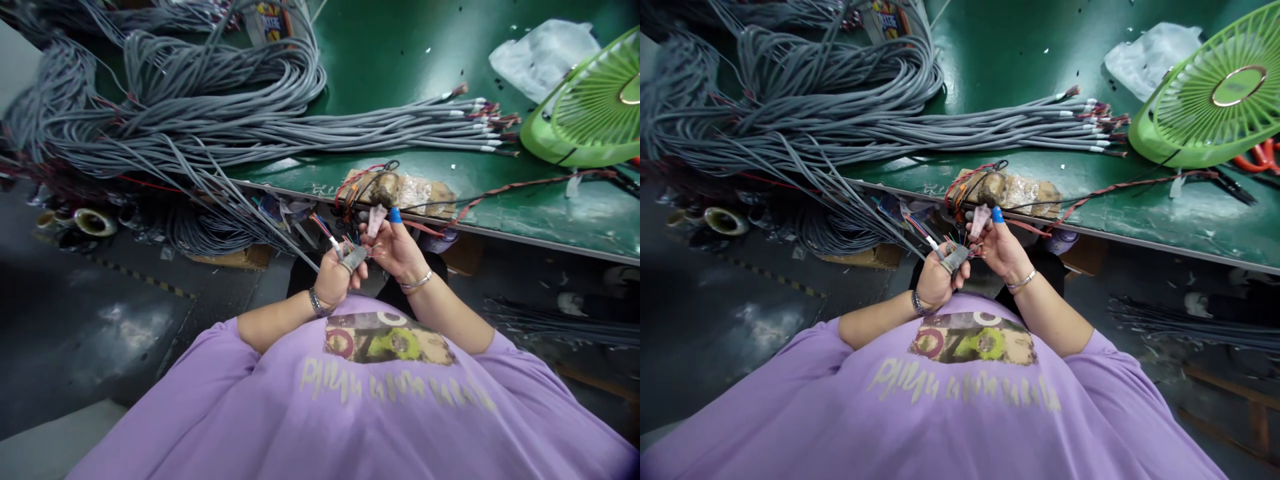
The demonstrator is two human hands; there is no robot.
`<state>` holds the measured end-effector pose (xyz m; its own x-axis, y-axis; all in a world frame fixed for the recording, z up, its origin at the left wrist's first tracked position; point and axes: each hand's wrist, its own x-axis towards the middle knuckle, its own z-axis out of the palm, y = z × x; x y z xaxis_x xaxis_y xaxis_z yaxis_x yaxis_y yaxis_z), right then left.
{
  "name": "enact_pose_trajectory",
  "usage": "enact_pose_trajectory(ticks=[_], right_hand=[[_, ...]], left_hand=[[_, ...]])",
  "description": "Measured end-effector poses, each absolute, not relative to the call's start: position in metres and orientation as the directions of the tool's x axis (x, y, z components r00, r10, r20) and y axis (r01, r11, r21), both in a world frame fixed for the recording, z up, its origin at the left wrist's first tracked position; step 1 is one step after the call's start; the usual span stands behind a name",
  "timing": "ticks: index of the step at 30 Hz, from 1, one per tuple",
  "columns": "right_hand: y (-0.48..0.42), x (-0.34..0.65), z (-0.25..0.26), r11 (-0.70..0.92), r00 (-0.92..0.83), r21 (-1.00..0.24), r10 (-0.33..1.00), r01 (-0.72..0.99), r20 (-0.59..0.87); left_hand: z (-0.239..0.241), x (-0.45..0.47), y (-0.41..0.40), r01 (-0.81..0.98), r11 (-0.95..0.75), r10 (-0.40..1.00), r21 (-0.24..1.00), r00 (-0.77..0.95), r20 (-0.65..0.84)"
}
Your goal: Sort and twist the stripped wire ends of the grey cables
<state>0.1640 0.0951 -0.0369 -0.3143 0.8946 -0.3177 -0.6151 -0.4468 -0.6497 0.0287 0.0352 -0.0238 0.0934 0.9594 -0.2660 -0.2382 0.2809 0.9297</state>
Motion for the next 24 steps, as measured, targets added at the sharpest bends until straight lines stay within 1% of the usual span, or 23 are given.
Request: enact_pose_trajectory(ticks=[2, 5, 8, 14, 17, 20, 22, 24], right_hand=[[0.093, 0.169, -0.040, -0.492, -0.368, -0.650, 0.869, -0.580, -0.330], [0.089, 0.180, -0.046, -0.566, -0.499, -0.685, 0.802, -0.459, -0.328], [0.084, 0.188, -0.047, -0.547, -0.567, -0.757, 0.772, -0.357, -0.289], [0.080, 0.188, -0.038, -0.414, -0.491, -0.872, 0.834, -0.260, -0.250], [0.077, 0.185, -0.035, -0.340, -0.452, -0.920, 0.863, -0.195, -0.223], [0.073, 0.182, -0.032, -0.291, -0.452, -0.947, 0.869, -0.135, -0.203], [0.071, 0.182, -0.030, -0.261, -0.447, -0.959, 0.875, -0.115, -0.185], [0.071, 0.184, -0.029, -0.234, -0.422, -0.966, 0.891, -0.112, -0.167]], left_hand=[[-0.026, 0.025, 0.033, -0.221, 0.272, 0.961, 0.937, 0.107, -0.253], [-0.028, 0.018, 0.029, -0.175, 0.260, 0.963, 0.950, 0.124, -0.241], [-0.030, 0.014, 0.028, -0.107, 0.265, 0.958, 0.958, 0.139, -0.249], [-0.035, 0.015, 0.030, -0.033, 0.269, 0.943, 0.962, 0.210, -0.257], [-0.037, 0.015, 0.032, 0.017, 0.310, 0.907, 0.950, 0.295, -0.301], [-0.036, 0.016, 0.033, 0.068, 0.354, 0.864, 0.933, 0.357, -0.354], [-0.035, 0.016, 0.034, 0.071, 0.372, 0.857, 0.926, 0.358, -0.372], [-0.034, 0.017, 0.035, 0.028, 0.378, 0.876, 0.925, 0.313, -0.368]])
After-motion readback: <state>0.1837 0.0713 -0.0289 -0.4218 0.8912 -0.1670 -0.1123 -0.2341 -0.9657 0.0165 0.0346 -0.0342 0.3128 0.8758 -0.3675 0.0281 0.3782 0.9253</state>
